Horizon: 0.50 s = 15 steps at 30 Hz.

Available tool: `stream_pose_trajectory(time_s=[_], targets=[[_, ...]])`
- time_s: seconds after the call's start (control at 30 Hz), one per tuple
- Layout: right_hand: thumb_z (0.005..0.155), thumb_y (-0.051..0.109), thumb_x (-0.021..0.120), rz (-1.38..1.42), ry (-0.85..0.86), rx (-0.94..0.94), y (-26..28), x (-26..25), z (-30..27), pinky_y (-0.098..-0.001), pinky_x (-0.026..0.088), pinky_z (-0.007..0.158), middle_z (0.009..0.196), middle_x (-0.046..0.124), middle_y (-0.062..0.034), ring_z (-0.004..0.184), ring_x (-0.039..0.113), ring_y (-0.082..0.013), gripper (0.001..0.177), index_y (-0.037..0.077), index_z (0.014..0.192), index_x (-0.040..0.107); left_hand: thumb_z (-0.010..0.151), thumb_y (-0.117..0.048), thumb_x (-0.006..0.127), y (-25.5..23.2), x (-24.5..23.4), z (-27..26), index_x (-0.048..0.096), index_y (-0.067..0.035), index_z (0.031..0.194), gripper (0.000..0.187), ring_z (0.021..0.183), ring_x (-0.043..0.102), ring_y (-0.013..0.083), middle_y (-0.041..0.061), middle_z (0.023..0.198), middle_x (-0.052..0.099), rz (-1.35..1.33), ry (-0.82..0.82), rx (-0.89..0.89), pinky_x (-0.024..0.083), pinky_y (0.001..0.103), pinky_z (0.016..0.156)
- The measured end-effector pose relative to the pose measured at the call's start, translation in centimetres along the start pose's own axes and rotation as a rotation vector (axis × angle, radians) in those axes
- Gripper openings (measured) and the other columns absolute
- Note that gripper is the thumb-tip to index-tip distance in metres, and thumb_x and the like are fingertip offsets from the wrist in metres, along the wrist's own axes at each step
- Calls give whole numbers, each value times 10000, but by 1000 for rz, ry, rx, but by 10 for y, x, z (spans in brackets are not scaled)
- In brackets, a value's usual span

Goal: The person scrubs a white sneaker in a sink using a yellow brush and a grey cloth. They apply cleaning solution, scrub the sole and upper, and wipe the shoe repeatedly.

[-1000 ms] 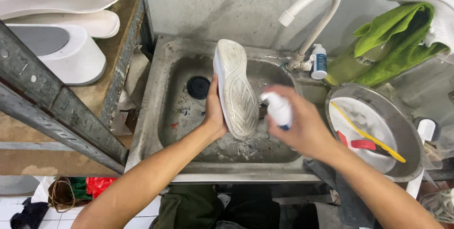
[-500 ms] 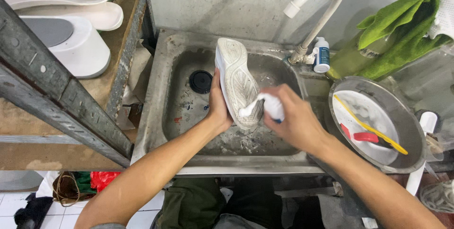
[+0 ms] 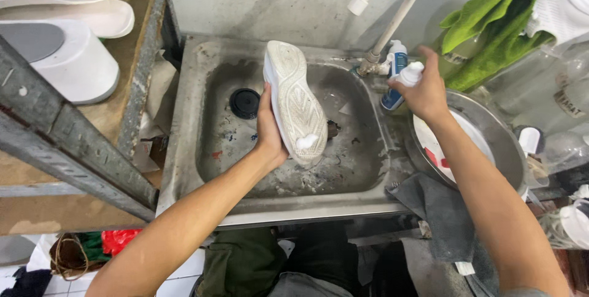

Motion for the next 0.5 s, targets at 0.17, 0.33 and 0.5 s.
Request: stream_pose_trajectory(time_s=[0.17, 0.33, 0.5], targets=[[771, 307, 806, -114, -5, 21, -32, -7, 6, -569, 368, 1003, 1184, 571, -291, 1159, 504, -467, 815, 152, 1408, 322, 799, -593, 506, 0, 5, -6, 512, -152, 1323, 685, 1256, 497, 263, 111, 1369, 519, 14, -26, -13, 368, 442, 1088], [832, 226, 787, -290, -144, -283, -30, -50, -19, -611, 423, 852, 993, 584, -252, 972, 547, -514, 623, -34, 1267, 425, 796, -612, 505, 6, -3, 10, 531, -161, 1294, 672, 1213, 533, 260, 113, 1314, 552, 55, -20, -8, 388, 442, 1081], [885, 481, 497, -964, 622, 320, -66, -85, -65, -409, 480, 924, 1138, 717, 7, 1164, 596, -243, 396, 287, 1221, 580, 794, -507, 477, 5, -3, 8, 610, -94, 1208, 600, 936, 607, 273, 147, 1039, 657, -31, -28, -33, 492, 398, 853]])
Point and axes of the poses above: each hand's wrist, its own z-axis towards the middle knuckle, its own x-axis out of the palm, y = z × x, the point moved 3 cm from there along z, towards the middle knuckle
